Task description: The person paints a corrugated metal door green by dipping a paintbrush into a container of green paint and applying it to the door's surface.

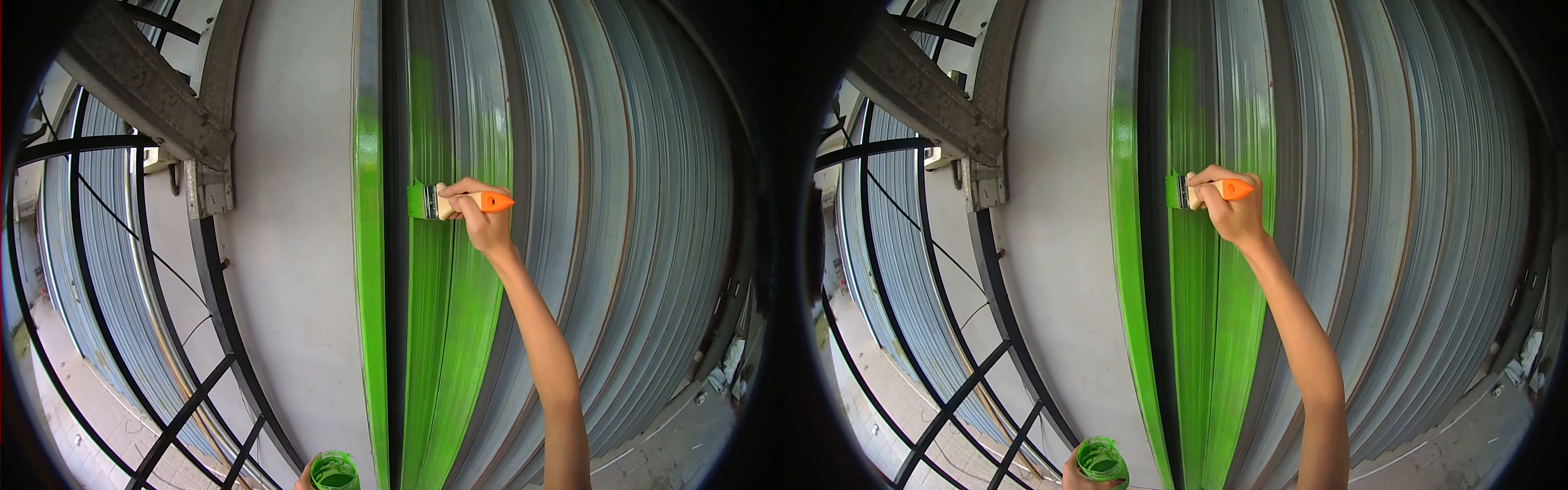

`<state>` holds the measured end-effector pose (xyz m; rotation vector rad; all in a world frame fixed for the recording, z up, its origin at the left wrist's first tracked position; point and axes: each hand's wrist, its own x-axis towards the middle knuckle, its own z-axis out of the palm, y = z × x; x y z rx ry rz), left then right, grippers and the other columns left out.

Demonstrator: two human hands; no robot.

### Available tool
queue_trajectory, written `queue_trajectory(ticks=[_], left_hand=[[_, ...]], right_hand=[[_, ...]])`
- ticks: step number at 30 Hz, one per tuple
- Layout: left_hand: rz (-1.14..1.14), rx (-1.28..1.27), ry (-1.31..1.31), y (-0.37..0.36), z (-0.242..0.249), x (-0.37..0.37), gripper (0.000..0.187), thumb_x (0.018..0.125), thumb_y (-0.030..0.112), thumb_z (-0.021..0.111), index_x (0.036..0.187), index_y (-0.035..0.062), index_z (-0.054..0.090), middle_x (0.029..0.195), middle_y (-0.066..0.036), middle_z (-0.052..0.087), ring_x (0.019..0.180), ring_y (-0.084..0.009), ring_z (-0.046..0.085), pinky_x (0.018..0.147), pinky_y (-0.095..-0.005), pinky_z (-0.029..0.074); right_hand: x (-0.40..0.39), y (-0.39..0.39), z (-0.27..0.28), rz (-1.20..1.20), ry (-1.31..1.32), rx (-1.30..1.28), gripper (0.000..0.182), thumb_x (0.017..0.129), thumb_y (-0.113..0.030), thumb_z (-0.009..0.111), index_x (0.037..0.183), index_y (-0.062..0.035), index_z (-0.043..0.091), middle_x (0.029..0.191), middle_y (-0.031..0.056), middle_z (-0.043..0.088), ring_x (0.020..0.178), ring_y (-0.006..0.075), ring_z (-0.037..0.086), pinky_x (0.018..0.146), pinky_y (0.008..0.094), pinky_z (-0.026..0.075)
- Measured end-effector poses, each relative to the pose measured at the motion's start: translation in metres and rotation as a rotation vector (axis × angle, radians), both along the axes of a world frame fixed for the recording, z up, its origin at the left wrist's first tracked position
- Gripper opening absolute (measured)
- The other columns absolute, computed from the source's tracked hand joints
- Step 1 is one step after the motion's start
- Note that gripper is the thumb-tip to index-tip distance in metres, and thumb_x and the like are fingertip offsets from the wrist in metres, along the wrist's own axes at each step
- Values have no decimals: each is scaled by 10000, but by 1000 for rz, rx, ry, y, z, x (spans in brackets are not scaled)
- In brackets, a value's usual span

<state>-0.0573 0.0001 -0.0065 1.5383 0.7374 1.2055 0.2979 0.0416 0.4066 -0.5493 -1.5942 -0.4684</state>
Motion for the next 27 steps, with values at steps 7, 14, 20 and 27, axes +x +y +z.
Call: queue_trajectory(ticks=[7, 14, 20, 27], left_hand=[[20, 14, 14, 0, 3, 0, 857, 524, 119, 948, 1253, -45, 529, 1120, -130, 674, 1035, -212, 657, 946, -371, 525], [31, 37, 39, -5, 6, 4, 853, 516, 107, 947, 1240, -61, 529, 1112, -137, 674, 1033, -215, 658, 950, -373, 520], [8, 80, 95, -12, 3, 9, 849, 509, 97, 946, 1229, -75, 530, 1105, -143, 675, 1030, -217, 659, 954, -376, 516], [-64, 22, 205, -26, 21, 20, 828, 540, 122, 931, 1239, -60, 527, 1105, -127, 676, 1020, -198, 659, 937, -347, 520]], right_hand=[[-1, -7, 26, -84, -22, -50, 205, 816, -44, 547, 887, 33, 724, 803, 118, 731, 647, 138, 681, 610, 250, 547], [-3, 4, 15, -49, 177, 108, 192, 855, -54, 556, 915, 37, 715, 816, 117, 727, 660, 134, 679, 620, 252, 554], [2, 17, -150, 197, 612, -68, 193, 889, -8, 511, 944, 47, 687, 824, 136, 693, 657, 180, 684, 594, 280, 550], [-41, -5, -384, 184, 1096, -229, 181, 899, -27, 503, 912, 69, 656, 826, 149, 683, 651, 212, 692, 580, 290, 568]])
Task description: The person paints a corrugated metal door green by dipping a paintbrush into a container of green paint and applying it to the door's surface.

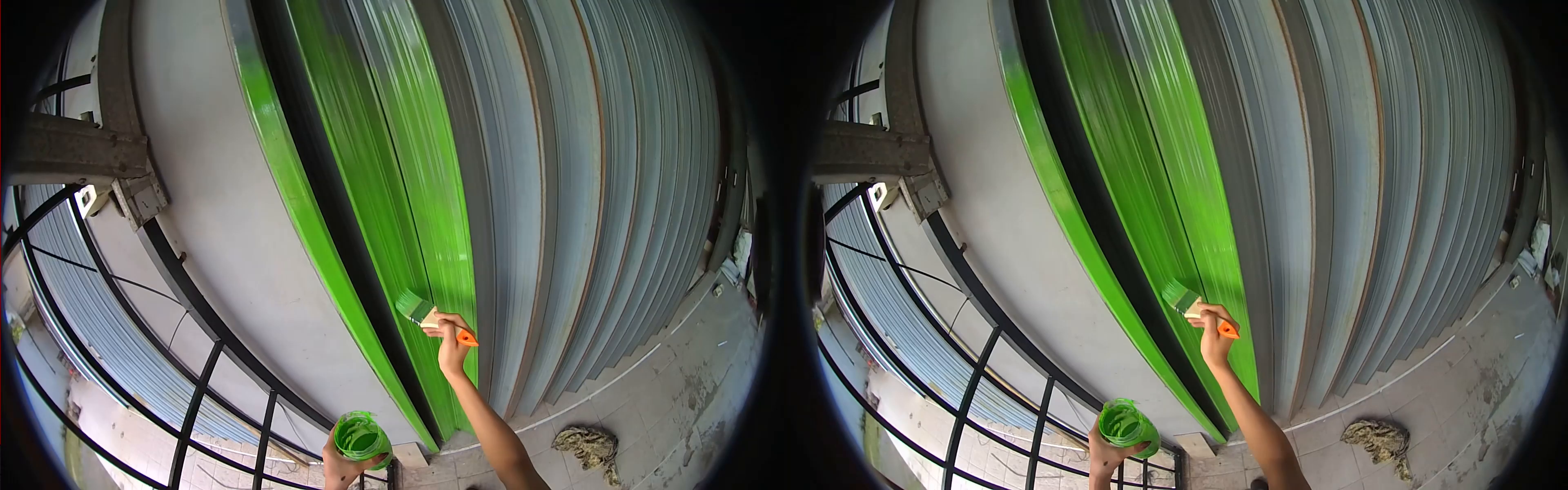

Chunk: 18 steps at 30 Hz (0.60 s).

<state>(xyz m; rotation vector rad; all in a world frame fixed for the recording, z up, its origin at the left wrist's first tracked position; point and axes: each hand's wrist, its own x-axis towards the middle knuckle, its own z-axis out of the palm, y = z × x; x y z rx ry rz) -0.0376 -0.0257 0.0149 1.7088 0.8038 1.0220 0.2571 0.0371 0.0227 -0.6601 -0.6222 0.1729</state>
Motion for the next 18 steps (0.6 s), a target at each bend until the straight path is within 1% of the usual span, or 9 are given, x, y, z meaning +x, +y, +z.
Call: queue_trajectory(ticks=[2, 5, 6, 8, 10, 13, 14, 15, 18], left_hand=[[22, 23, 28, 6, -9, -3, 855, 539, 155, 934, 1254, -63, 518, 1111, -127, 676, 1021, -198, 658, 937, -339, 517], [3, 12, 39, 6, -4, -3, 852, 539, 152, 934, 1252, -62, 519, 1107, -122, 674, 1016, -195, 656, 933, -340, 519], [-15, -1, 14, 8, -6, -3, 849, 535, 150, 935, 1247, -60, 522, 1108, -119, 671, 1014, -195, 653, 932, -344, 520], [-28, -15, 18, 11, -10, -4, 848, 533, 148, 937, 1244, -59, 525, 1111, -119, 671, 1016, -197, 653, 932, -349, 521], [-20, -22, 15, 11, -13, -6, 841, 534, 157, 941, 1237, -57, 532, 1114, -121, 670, 1013, -197, 653, 929, -352, 525], [-34, -18, 23, 12, -14, -5, 844, 535, 167, 942, 1239, -57, 535, 1115, -120, 670, 1007, -197, 654, 926, -350, 527], [-37, -22, 21, 12, -15, -6, 844, 535, 169, 943, 1238, -58, 534, 1113, -121, 670, 1006, -197, 654, 925, -349, 528], [-41, -23, 16, 14, -17, -6, 844, 536, 171, 943, 1237, -59, 534, 1112, -122, 671, 1004, -197, 654, 924, -349, 529], [-57, -26, 23, 14, -14, -4, 837, 537, 170, 940, 1236, -54, 538, 1109, -122, 671, 998, -196, 655, 919, -347, 530]], right_hand=[[-7, -10, -33, -34, 126, -100, 180, 896, -64, 516, 901, 61, 646, 851, 158, 681, 650, 238, 699, 564, 301, 585], [-5, -6, -34, 15, 299, -118, 174, 878, -58, 534, 845, 55, 662, 831, 137, 688, 638, 190, 682, 558, 267, 560], [-4, 1, -9, 20, 311, -83, 170, 875, -68, 546, 833, 45, 666, 825, 127, 687, 636, 187, 678, 562, 270, 563], [0, 14, 50, 18, 227, -2, 156, 889, -71, 567, 844, 31, 676, 815, 123, 686, 650, 187, 682, 571, 264, 561], [-3, 16, 107, 26, 181, 86, 157, 898, -63, 562, 849, 38, 672, 814, 126, 685, 647, 188, 681, 574, 265, 556], [-9, 9, 152, 41, 146, 275, 160, 903, -53, 549, 860, 49, 664, 814, 125, 684, 653, 191, 684, 584, 274, 556], [-12, 8, 154, 46, 138, 334, 160, 904, -50, 545, 863, 52, 662, 815, 125, 683, 657, 193, 686, 588, 276, 557], [-14, 10, 145, 45, 145, 302, 159, 903, -48, 545, 865, 54, 661, 817, 125, 684, 664, 195, 690, 593, 278, 558], [-24, 16, 81, 6, 134, 172, 153, 897, -38, 543, 867, 56, 660, 825, 126, 687, 702, 201, 706, 601, 277, 561]])
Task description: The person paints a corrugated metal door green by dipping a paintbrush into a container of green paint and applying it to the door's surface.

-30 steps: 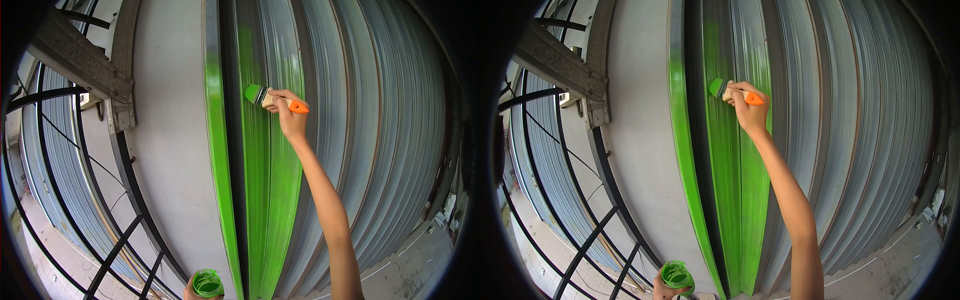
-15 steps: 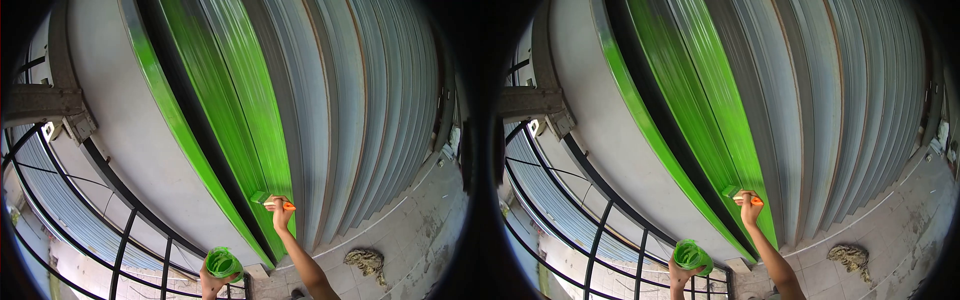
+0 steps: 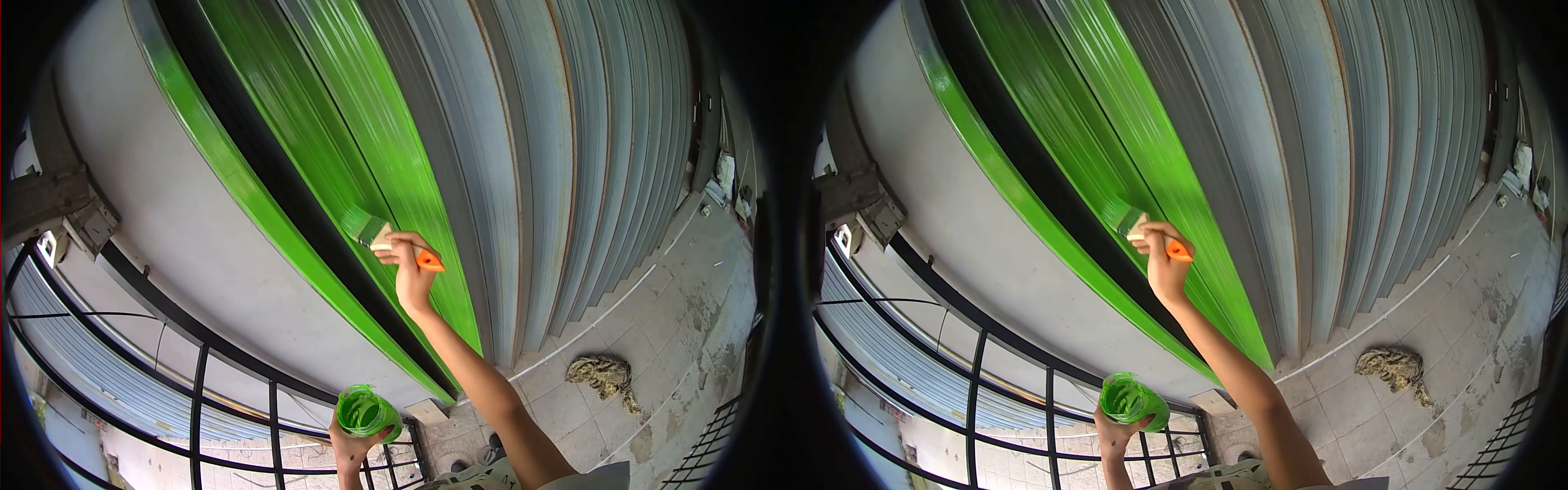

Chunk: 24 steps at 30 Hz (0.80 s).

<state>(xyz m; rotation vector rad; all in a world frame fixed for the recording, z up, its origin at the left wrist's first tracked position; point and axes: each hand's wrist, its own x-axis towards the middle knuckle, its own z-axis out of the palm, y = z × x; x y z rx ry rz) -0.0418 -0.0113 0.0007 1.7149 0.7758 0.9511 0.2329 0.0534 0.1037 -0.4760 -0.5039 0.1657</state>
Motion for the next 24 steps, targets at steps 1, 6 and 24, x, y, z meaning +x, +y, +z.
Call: queue_trajectory(ticks=[1, 6, 24], left_hand=[[-6, 1, 7, 1, 2, 0, 833, 538, 169, 938, 1236, -51, 539, 1108, -121, 671, 996, -196, 655, 918, -347, 530], [3, 27, 81, 3, 7, -7, 782, 549, 150, 921, 1215, -34, 554, 1092, -115, 674, 985, -197, 657, 907, -343, 532], [13, 25, 45, 1, 8, 6, 772, 534, 128, 910, 1204, -40, 565, 1086, -121, 671, 985, -212, 663, 916, -366, 542]], right_hand=[[-5, -4, -23, -10, 25, -52, 152, 891, -38, 544, 865, 55, 661, 822, 125, 688, 705, 200, 708, 596, 275, 559], [-6, -23, -101, -27, 184, -259, 152, 881, -55, 546, 873, 51, 654, 824, 132, 683, 694, 216, 707, 588, 284, 564], [7, -17, -109, -26, 231, -154, 169, 887, -68, 536, 822, 35, 654, 815, 116, 686, 652, 186, 685, 578, 275, 550]])
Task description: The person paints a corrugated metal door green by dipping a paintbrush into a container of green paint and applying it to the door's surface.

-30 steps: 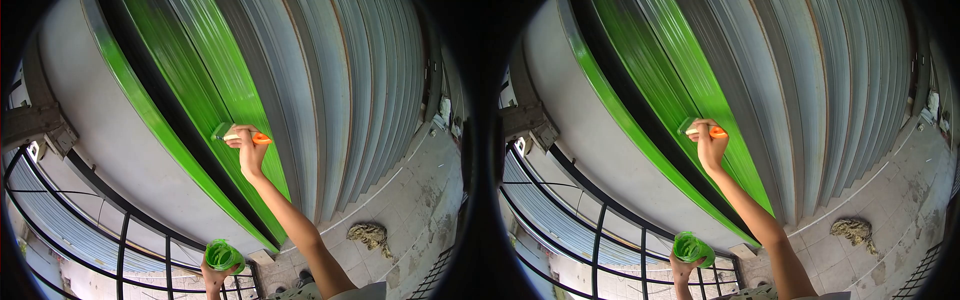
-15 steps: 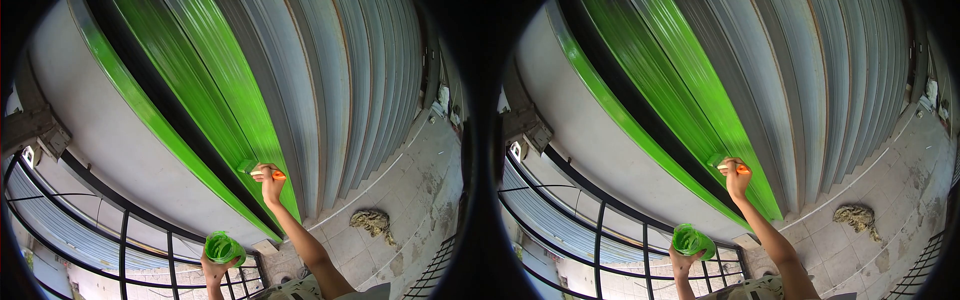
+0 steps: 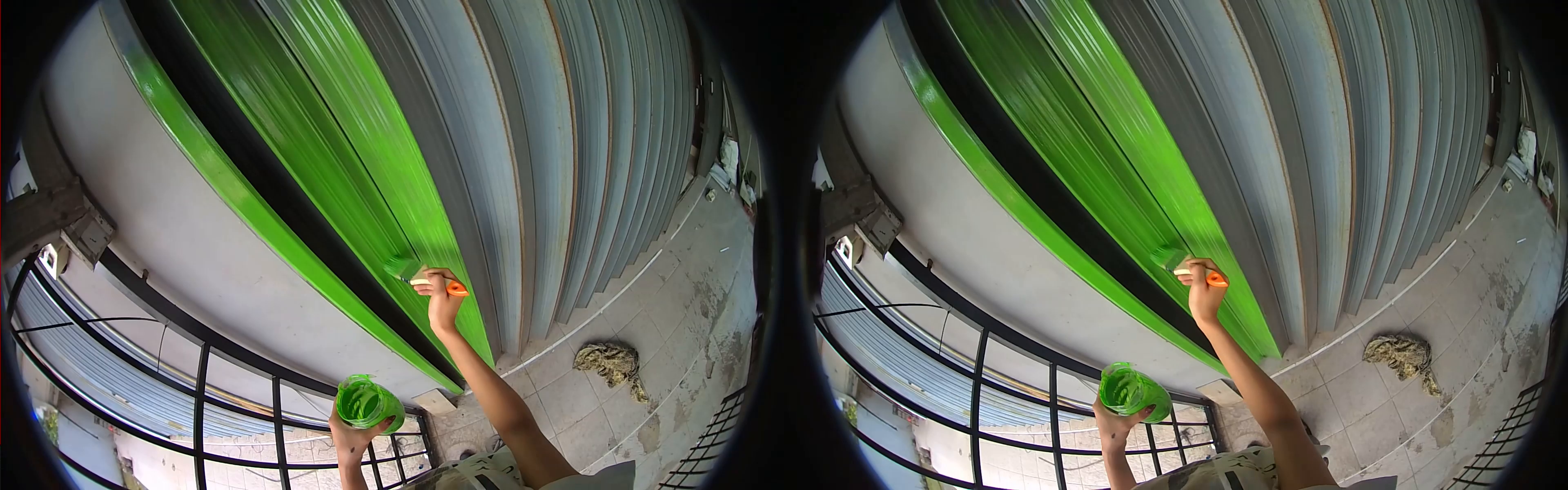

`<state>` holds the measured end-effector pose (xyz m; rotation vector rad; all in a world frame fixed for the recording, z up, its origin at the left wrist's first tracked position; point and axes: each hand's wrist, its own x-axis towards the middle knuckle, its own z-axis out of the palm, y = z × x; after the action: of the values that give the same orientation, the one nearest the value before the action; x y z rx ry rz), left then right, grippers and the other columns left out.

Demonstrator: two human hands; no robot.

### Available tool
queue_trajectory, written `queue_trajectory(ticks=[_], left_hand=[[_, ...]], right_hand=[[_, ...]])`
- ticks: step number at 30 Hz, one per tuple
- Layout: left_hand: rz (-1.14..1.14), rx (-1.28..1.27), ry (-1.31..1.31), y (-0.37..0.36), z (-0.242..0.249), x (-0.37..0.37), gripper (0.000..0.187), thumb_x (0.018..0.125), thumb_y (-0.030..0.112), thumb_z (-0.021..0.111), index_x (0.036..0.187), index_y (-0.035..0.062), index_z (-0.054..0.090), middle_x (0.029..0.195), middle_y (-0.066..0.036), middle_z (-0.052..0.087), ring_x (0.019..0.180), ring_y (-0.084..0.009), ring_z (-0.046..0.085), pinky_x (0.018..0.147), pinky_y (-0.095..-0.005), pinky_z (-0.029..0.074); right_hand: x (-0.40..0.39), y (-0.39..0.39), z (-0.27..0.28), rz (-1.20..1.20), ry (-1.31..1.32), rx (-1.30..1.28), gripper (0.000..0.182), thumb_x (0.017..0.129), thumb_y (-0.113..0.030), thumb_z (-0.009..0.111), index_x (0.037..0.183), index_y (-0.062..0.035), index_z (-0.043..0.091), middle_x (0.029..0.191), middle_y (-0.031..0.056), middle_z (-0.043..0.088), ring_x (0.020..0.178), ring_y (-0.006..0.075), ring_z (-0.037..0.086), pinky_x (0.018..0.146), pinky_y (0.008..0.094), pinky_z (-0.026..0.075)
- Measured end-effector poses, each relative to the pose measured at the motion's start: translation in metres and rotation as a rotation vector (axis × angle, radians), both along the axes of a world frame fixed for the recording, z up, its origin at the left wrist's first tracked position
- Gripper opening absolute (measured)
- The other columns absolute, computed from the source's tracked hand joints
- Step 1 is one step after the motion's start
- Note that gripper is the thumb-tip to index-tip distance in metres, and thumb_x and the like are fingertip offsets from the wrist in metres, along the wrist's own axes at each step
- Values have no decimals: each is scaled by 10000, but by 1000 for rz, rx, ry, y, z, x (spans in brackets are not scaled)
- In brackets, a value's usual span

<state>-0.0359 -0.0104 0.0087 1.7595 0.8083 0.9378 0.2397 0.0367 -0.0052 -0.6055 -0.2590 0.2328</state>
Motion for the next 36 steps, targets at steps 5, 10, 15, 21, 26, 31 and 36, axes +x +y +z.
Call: queue_trajectory(ticks=[5, 10, 15, 21, 26, 31, 36], left_hand=[[25, 15, 17, -1, 0, 5, 768, 532, 123, 908, 1200, -41, 566, 1089, -121, 671, 991, -216, 663, 916, -371, 546], [41, 21, 18, -7, 8, 19, 775, 525, 115, 908, 1202, -41, 563, 1085, -120, 671, 986, -214, 663, 916, -367, 546], [42, -12, -13, -14, 8, 28, 789, 518, 102, 910, 1213, -39, 562, 1098, -114, 668, 996, -207, 658, 920, -362, 543], [45, 13, 10, -14, 6, 33, 792, 513, 113, 918, 1206, -39, 567, 1098, -117, 668, 994, -207, 657, 916, -359, 544], [64, 45, 44, -14, 5, 35, 817, 536, 131, 929, 1227, -51, 535, 1099, -135, 669, 1000, -217, 660, 916, -354, 536], [61, 34, 14, -22, 9, 44, 805, 544, 145, 930, 1218, -52, 536, 1102, -134, 672, 1008, -215, 661, 932, -361, 529], [103, 89, 18, -34, 24, 55, 895, 550, 173, 933, 1290, -77, 496, 1140, -147, 677, 1054, -212, 657, 957, -357, 511]], right_hand=[[33, 14, 72, -53, -58, 32, 159, 879, -69, 568, 791, 25, 660, 777, 93, 684, 644, 160, 668, 550, 261, 537], [46, 19, 237, -90, -252, 370, 147, 876, -52, 573, 796, 37, 659, 750, 86, 675, 628, 145, 650, 561, 255, 539], [51, 32, 209, -86, -271, 302, 140, 872, -40, 568, 804, 39, 661, 751, 85, 675, 609, 138, 642, 550, 250, 532], [41, 11, 40, -3, -89, -8, 145, 869, -25, 558, 819, 20, 686, 787, 90, 697, 636, 138, 665, 543, 241, 528], [43, 10, 117, -8, -200, -6, 156, 882, -37, 562, 788, 22, 671, 725, 77, 678, 631, 133, 657, 574, 245, 530], [46, 6, 212, 104, -264, 361, 135, 888, -50, 566, 849, 41, 657, 782, 101, 676, 630, 159, 660, 596, 265, 541], [41, -80, 181, 399, -572, 203, 223, 902, -98, 513, 967, 76, 637, 880, 169, 682, 715, 248, 706, 661, 318, 585]])
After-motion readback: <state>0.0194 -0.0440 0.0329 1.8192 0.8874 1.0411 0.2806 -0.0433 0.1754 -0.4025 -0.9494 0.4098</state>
